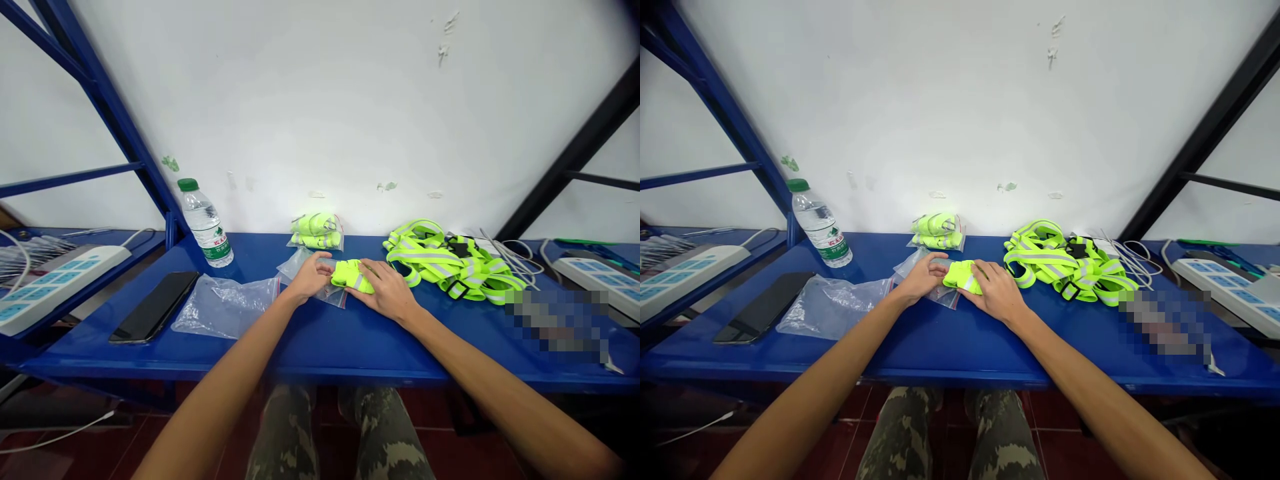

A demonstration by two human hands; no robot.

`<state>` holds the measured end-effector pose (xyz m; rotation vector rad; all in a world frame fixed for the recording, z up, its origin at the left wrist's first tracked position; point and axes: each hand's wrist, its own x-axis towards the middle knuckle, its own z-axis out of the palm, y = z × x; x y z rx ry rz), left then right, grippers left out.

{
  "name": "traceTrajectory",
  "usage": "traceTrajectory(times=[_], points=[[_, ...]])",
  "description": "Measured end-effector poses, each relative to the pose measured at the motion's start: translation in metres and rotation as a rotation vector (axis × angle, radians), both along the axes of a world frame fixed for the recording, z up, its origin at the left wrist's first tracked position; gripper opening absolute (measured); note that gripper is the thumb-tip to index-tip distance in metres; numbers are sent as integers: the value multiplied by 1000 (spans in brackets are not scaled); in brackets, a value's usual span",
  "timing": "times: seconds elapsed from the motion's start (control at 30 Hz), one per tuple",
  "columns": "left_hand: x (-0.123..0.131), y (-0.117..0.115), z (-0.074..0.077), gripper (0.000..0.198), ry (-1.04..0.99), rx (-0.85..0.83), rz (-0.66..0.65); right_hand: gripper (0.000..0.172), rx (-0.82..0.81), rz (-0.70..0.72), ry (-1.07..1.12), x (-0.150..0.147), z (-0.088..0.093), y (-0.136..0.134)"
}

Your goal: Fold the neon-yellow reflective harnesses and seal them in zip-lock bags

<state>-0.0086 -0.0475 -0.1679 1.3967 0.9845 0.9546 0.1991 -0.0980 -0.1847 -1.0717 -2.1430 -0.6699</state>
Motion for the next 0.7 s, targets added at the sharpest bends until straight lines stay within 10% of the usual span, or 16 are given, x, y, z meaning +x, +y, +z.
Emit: traceTrajectory(times=[0.23, 0.7], points=[[-2, 2, 1, 44, 41, 7, 57, 48, -6, 41, 57, 1, -1, 0], [25, -36, 11, 34, 472, 844, 276, 43, -127, 71, 9, -10, 2, -5]])
